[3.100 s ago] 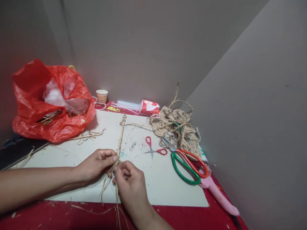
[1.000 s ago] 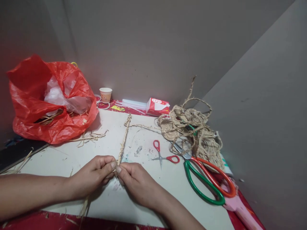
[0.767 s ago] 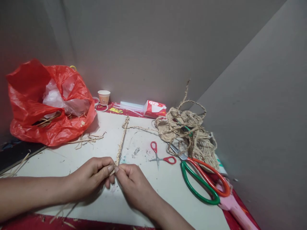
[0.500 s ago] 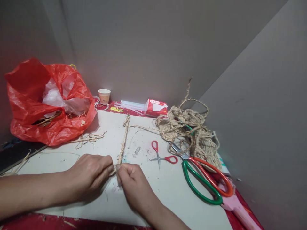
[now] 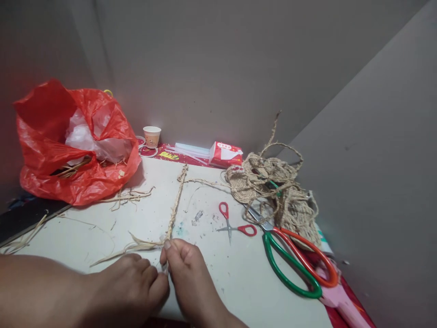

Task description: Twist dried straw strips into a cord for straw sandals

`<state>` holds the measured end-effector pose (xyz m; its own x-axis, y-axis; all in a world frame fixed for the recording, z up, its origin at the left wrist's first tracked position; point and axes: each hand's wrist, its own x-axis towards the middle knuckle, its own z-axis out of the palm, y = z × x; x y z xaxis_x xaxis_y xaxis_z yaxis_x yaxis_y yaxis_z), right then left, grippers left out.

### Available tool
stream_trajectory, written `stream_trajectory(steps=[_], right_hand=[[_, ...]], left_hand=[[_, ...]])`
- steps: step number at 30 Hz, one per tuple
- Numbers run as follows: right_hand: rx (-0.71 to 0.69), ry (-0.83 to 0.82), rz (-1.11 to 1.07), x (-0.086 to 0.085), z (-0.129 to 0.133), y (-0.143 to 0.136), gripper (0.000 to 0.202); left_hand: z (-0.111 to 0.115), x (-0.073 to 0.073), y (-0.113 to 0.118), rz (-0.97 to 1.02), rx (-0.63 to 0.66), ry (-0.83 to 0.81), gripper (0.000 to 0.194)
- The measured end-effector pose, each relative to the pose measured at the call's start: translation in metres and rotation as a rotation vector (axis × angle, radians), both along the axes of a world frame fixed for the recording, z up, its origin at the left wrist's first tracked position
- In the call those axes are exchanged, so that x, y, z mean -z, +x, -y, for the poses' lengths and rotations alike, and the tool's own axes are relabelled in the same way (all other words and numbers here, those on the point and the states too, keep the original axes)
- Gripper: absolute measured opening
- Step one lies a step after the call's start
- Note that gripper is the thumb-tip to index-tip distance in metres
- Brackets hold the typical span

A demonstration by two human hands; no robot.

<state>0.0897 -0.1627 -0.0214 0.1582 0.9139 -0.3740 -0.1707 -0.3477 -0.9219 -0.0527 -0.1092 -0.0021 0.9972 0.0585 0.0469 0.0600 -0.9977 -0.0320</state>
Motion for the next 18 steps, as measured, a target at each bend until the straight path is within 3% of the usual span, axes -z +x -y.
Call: stream_trajectory(steps=[2,5,8,10,12,13,15,18], right_hand=[[-0.001,-0.007,-0.098,0.0,0.0,0.002,0.037],[-0.031,-0.014,-0.288,-0.004,0.0,0.007,0.038],[-0.054,0.013,-0.377,-0.009,-0.002,0.01,0.038],[-0.062,0.023,-0.375,-0.01,-0.003,0.011,0.038],[-0.084,0.014,-0.36,-0.009,-0.003,0.012,0.039],[-0.101,0.007,-0.352,-0.008,-0.004,0.012,0.038],[-0.133,-0.001,-0.329,-0.006,-0.004,0.014,0.038],[-0.185,-0.004,-0.259,-0.006,-0.004,0.02,0.037]], left_hand=[[0.0,-0.006,-0.002,0.062,0.034,-0.067,0.011],[-0.01,-0.022,-0.003,0.337,0.019,-0.281,0.019],[-0.028,-0.032,0.003,0.603,-0.343,-0.667,0.005],[-0.037,-0.029,0.01,0.524,-0.518,-1.059,0.01],[-0.041,-0.019,0.016,0.26,-0.549,-1.443,0.012],[-0.042,-0.014,0.018,0.155,-0.541,-1.556,0.012],[-0.042,-0.005,0.02,0.091,-0.516,-1.594,0.015],[-0.042,-0.002,0.019,0.13,-0.472,-1.412,0.017]])
